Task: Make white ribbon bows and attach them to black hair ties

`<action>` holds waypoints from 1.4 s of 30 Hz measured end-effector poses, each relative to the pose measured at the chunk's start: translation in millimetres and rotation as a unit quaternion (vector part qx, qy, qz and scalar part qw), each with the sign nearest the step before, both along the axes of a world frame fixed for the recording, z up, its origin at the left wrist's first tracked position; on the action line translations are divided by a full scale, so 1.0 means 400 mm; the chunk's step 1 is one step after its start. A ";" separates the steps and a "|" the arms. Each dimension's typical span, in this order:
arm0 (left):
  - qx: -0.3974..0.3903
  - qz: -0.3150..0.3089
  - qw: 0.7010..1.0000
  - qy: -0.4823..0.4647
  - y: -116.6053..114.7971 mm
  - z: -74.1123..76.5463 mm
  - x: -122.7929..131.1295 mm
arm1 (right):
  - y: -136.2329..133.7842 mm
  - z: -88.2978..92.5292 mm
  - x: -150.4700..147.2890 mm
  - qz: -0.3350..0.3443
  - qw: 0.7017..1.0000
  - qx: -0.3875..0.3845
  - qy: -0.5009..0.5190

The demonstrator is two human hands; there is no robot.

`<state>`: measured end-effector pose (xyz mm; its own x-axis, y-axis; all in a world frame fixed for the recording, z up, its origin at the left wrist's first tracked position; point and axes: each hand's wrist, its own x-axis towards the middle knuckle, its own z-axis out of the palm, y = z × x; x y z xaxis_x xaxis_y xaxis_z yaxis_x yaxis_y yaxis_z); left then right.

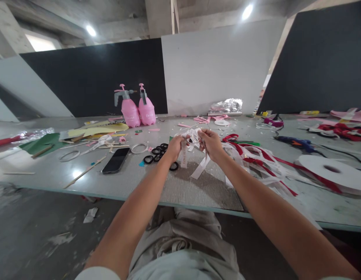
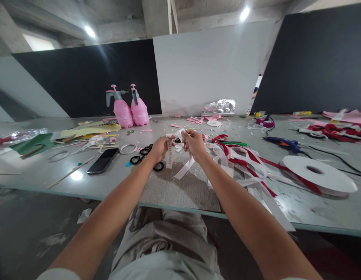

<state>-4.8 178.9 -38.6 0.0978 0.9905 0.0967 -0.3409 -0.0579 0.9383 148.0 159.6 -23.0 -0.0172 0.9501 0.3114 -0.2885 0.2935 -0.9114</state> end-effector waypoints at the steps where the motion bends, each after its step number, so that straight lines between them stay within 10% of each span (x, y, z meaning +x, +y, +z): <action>1: 0.010 -0.012 1.000 0.014 0.002 -0.002 0.000 | 0.000 0.000 0.001 -0.002 1.000 0.004 0.002; 42: 0.027 -0.125 0.983 -0.131 -0.036 0.032 0.003 | 0.001 -0.015 -0.009 -0.029 0.995 0.068 -0.066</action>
